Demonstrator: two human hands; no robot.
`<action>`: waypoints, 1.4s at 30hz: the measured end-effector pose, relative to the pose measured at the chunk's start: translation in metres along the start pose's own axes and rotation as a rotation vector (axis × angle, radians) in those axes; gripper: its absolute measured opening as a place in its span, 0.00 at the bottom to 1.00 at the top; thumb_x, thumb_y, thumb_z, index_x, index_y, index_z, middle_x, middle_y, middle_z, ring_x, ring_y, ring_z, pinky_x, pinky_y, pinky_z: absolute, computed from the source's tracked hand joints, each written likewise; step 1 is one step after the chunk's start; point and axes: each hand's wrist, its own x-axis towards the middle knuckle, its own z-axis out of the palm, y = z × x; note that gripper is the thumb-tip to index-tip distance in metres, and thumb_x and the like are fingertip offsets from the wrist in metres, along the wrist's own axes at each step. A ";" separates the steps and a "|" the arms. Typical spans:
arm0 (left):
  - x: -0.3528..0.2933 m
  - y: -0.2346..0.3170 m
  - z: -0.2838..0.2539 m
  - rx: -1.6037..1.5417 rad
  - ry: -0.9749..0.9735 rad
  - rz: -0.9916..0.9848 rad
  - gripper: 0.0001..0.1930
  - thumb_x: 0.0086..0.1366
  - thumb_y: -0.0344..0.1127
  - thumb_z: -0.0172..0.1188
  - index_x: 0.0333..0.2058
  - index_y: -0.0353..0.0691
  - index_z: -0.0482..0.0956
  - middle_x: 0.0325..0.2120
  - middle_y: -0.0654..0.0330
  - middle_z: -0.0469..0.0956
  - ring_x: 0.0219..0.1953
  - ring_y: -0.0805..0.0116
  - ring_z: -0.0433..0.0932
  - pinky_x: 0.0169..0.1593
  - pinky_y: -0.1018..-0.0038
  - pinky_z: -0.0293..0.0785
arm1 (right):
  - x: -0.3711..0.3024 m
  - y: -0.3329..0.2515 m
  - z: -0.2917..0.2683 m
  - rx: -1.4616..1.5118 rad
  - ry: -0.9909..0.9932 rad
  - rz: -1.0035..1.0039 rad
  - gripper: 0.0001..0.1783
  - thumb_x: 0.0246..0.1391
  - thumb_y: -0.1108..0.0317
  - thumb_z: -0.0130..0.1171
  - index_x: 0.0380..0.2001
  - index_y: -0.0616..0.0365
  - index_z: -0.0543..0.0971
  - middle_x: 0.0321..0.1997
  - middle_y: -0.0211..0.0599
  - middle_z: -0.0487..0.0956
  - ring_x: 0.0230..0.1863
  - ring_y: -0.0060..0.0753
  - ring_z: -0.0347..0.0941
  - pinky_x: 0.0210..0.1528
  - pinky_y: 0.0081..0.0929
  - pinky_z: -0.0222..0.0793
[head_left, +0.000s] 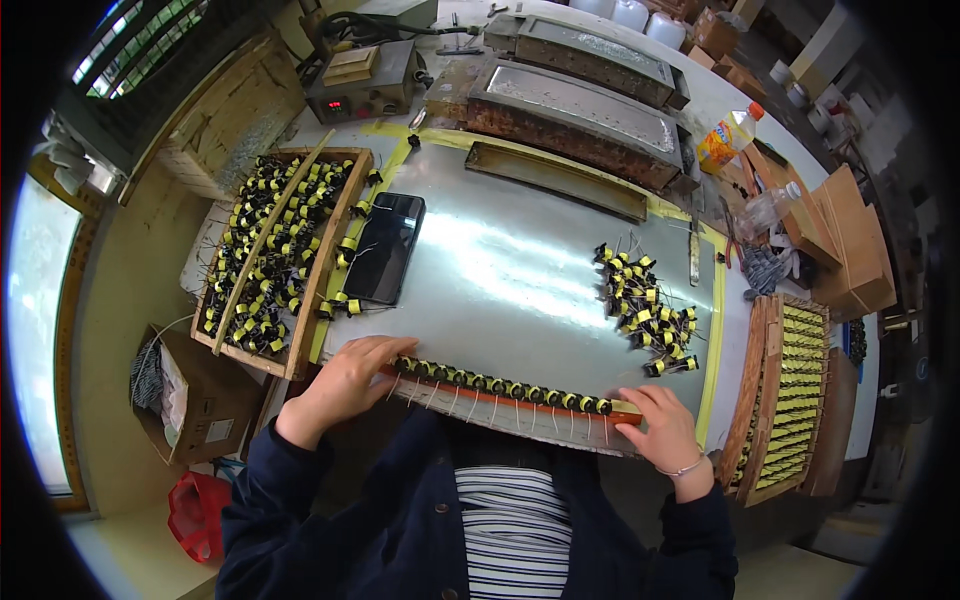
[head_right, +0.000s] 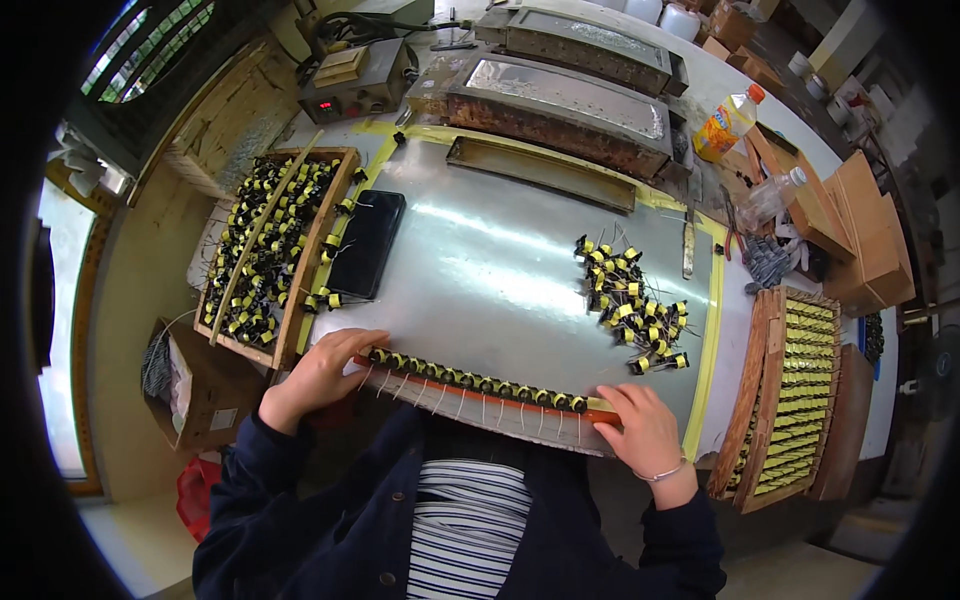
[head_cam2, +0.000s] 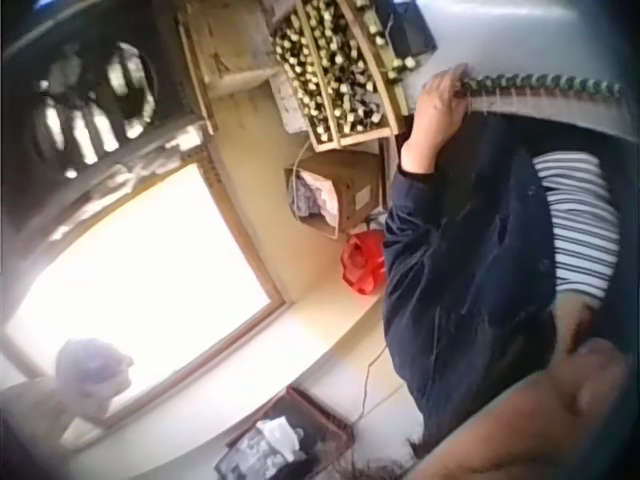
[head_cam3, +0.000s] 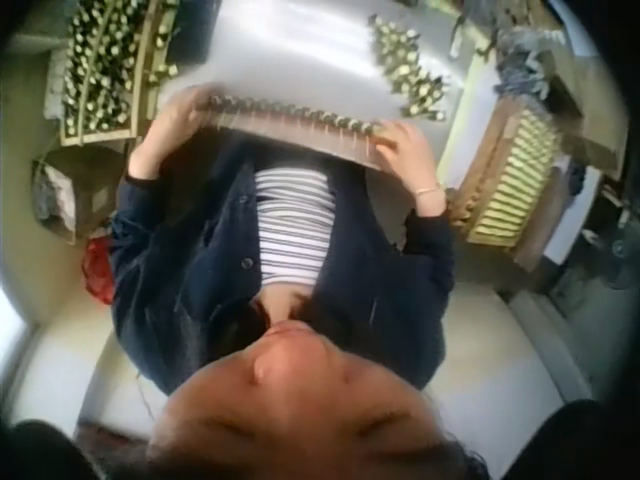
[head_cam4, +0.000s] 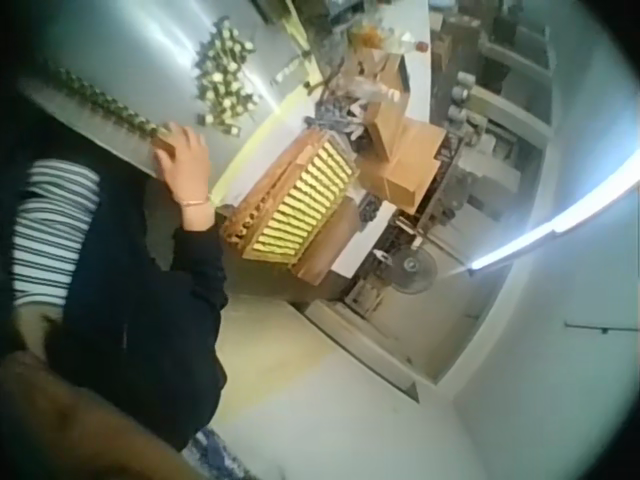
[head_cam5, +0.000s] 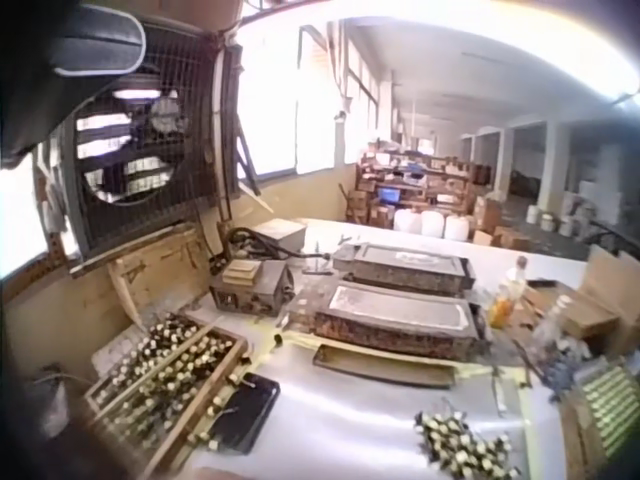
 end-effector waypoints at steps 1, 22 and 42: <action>-0.001 0.002 -0.005 0.005 0.028 0.001 0.27 0.45 0.21 0.62 0.48 0.40 0.71 0.41 0.56 0.77 0.45 0.55 0.74 0.50 0.67 0.70 | 0.002 -0.001 -0.007 0.015 -0.001 0.014 0.25 0.35 0.71 0.67 0.42 0.56 0.76 0.40 0.38 0.75 0.42 0.42 0.71 0.43 0.32 0.69; -0.126 -0.062 -0.128 -0.064 0.907 -0.766 0.17 0.66 0.42 0.52 0.24 0.34 0.73 0.12 0.65 0.68 0.16 0.77 0.67 0.22 0.80 0.62 | 0.007 -0.044 -0.045 0.237 0.324 0.111 0.05 0.46 0.77 0.60 0.30 0.62 0.79 0.26 0.38 0.77 0.23 0.30 0.73 0.26 0.21 0.68; -0.133 -0.049 -0.149 0.133 1.149 -0.504 0.14 0.65 0.28 0.52 0.49 0.38 0.73 0.37 0.66 0.74 0.33 0.84 0.69 0.36 0.86 0.67 | 0.004 -0.037 -0.041 0.246 0.316 0.124 0.05 0.47 0.76 0.60 0.30 0.63 0.79 0.24 0.37 0.76 0.20 0.28 0.71 0.24 0.21 0.66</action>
